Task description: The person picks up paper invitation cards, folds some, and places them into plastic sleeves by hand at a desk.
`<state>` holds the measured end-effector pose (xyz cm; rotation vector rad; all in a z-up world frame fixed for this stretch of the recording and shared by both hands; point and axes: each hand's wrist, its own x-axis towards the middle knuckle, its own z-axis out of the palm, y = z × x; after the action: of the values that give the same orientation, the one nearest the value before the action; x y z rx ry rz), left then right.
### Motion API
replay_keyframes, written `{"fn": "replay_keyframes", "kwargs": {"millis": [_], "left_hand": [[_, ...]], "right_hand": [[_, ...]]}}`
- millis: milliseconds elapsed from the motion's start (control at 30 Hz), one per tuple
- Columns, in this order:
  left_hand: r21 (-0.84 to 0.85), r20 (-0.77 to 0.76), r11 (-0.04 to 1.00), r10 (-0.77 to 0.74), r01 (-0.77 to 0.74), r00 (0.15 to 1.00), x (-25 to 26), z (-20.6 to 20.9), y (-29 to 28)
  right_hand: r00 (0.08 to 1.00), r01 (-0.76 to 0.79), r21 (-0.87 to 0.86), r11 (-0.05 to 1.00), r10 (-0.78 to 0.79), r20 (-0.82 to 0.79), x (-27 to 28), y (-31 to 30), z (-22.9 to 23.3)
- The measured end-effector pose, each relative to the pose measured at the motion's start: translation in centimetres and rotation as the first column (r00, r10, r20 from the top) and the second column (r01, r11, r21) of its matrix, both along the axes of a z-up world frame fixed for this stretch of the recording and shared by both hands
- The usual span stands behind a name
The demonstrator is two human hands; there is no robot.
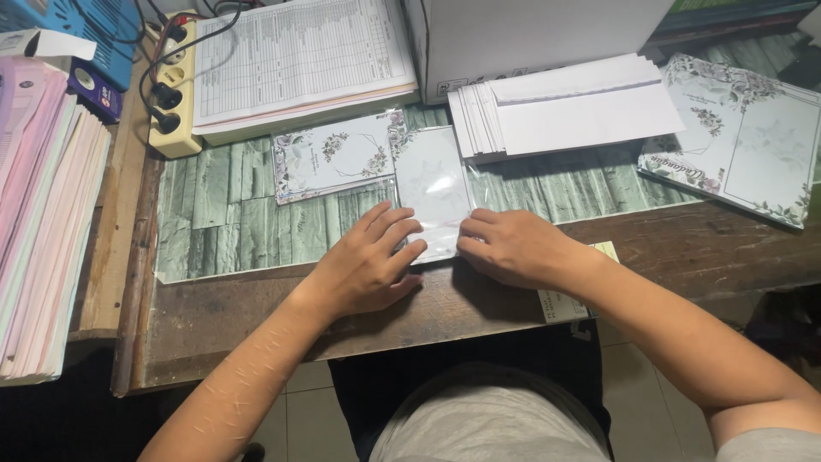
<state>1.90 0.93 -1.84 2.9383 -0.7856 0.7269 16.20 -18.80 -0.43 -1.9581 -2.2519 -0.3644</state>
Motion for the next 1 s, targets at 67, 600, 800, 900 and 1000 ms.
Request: {"fn": "replay_keyframes", "kwargs": {"millis": [67,600,800,900,1000], "left_hand": [[-0.022,0.04,1.0,0.005,-0.004,0.999,0.4,-0.8,0.5],[-0.254,0.237,0.967,0.043,0.02,0.971,5.3,7.0,0.3],[-0.709,-0.225,0.701,-0.116,-0.081,0.967,2.6,11.4,4.3],[-0.75,-0.574,0.407,-0.008,-0.521,0.819,0.6,11.8,7.4],[-0.895,-0.446,0.096,-0.188,-0.435,0.875,0.0,8.5,11.6]], "right_hand": [[0.997,0.042,0.039,0.998,-0.04,-0.068,0.4,0.2,0.8],[0.947,0.315,0.364,0.876,-0.316,-0.061,-0.2,-0.2,3.4],[0.911,0.207,0.433,0.877,-0.011,-0.413,1.3,0.8,9.0],[0.732,0.395,0.363,0.844,-0.05,-0.68,2.2,3.2,8.4],[-0.016,0.376,0.11,0.92,0.125,-0.992,2.9,8.2,5.8]]}}
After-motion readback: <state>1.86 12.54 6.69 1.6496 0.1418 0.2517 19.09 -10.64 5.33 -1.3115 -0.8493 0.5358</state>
